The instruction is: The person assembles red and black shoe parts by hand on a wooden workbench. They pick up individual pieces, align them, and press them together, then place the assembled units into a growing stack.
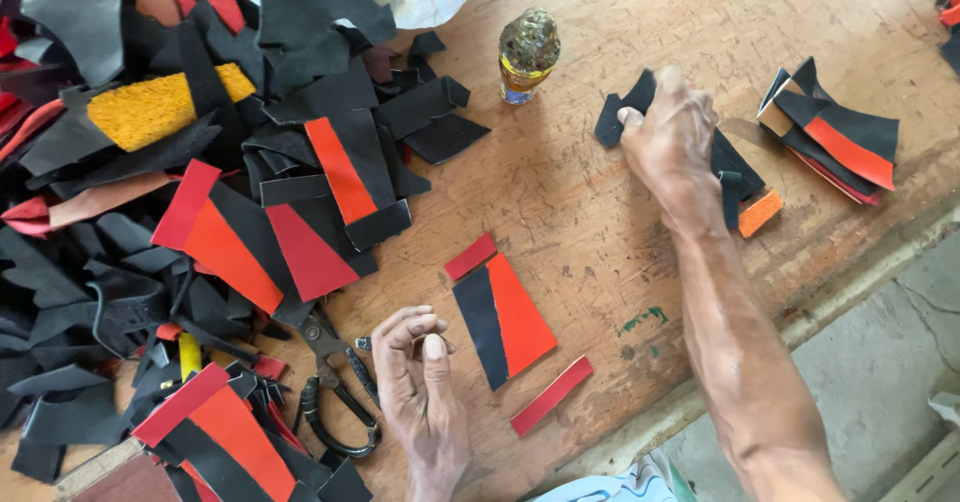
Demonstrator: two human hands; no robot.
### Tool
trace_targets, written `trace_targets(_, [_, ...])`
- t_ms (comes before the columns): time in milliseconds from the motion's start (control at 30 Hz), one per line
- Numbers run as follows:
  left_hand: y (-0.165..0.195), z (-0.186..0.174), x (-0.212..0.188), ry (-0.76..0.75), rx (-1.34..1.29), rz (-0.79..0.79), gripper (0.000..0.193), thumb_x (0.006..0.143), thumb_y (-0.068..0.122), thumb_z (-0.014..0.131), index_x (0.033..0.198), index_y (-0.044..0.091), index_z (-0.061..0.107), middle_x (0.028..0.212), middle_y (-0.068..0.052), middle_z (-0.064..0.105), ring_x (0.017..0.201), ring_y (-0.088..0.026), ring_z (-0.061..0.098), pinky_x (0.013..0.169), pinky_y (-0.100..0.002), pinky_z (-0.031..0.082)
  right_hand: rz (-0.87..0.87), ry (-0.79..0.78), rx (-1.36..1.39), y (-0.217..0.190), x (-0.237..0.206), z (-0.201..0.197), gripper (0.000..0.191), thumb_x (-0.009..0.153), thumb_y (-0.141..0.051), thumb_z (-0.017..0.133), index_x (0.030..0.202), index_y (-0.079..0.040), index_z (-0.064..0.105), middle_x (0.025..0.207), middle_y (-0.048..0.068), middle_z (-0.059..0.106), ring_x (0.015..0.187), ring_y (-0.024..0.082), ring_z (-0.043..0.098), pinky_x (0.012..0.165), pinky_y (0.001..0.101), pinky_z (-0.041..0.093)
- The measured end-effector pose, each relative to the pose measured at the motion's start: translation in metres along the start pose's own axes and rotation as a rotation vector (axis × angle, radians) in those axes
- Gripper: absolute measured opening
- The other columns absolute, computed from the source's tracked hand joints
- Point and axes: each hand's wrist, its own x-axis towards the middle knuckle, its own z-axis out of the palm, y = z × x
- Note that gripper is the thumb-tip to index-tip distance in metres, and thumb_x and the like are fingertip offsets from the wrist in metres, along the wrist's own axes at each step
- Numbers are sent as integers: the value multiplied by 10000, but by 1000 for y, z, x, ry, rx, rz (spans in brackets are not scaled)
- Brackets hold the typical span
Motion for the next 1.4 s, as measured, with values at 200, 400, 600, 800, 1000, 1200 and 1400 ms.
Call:
trace_targets(200, [0, -3, -1, -23, -36, 40, 127, 1049, 36, 519, 1144, 10, 599, 1270, -100, 532, 988, -110, 544, 839, -256, 498, 48, -161, 304, -14, -13, -21, 260, 930, -192, 721, 1059, 14, 630, 855, 180, 736, 671, 252, 731, 621, 451, 574])
trace_targets(400, [-1, -8, -1, -36, -18, 57, 114, 1049, 36, 535, 1131, 8, 610, 1249, -99, 541, 974, -111, 535, 846, -252, 490, -120, -123, 200, -34, -37, -22, 295, 894, -300, 792, 978, -32, 700, 898, 187, 739, 761, 328, 713, 630, 495, 546])
trace_targets(600, [0, 0, -4, -37, 31, -14, 138, 1042, 23, 516, 1134, 5, 617, 1233, -99, 551, 947, -107, 551, 817, -244, 507, -301, -21, -42, -48, -68, 1, 693, 667, -574, 912, 986, 1, 694, 1057, 225, 680, 1146, 437, 593, 1003, 592, 435])
trace_targets(800, [-8, 5, -6, -63, 155, 155, 141, 1049, -2, 505, 1150, -7, 605, 1245, -113, 555, 1059, -126, 572, 902, -242, 499, -500, 84, 383, -33, -115, -21, 349, 865, -146, 771, 1152, -13, 624, 1239, 194, 623, 1158, 357, 609, 947, 468, 512])
trace_targets(1000, [-25, 14, -5, -84, 138, 123, 177, 1045, -18, 497, 1199, -27, 585, 1214, -107, 551, 1038, -136, 571, 958, -263, 492, -228, 45, 530, 11, -154, -31, 136, 929, -52, 725, 1058, -40, 685, 965, 90, 674, 823, 203, 672, 714, 323, 548])
trace_targets(1200, [-35, 27, -4, -103, 56, 133, 201, 1061, -31, 472, 1240, -31, 562, 1235, -107, 516, 1036, -137, 559, 950, -270, 489, -227, 71, 559, 27, -155, -25, 96, 924, -44, 735, 1009, -23, 694, 932, 91, 673, 778, 190, 659, 676, 320, 529])
trace_targets(1400, [-32, 17, 0, -36, -6, 124, 203, 1066, -34, 481, 1262, -12, 525, 1321, -112, 486, 1047, -132, 577, 830, -274, 529, -189, 17, 553, 23, -160, -22, 89, 936, -30, 743, 1014, -23, 701, 957, 87, 672, 761, 174, 659, 659, 305, 523])
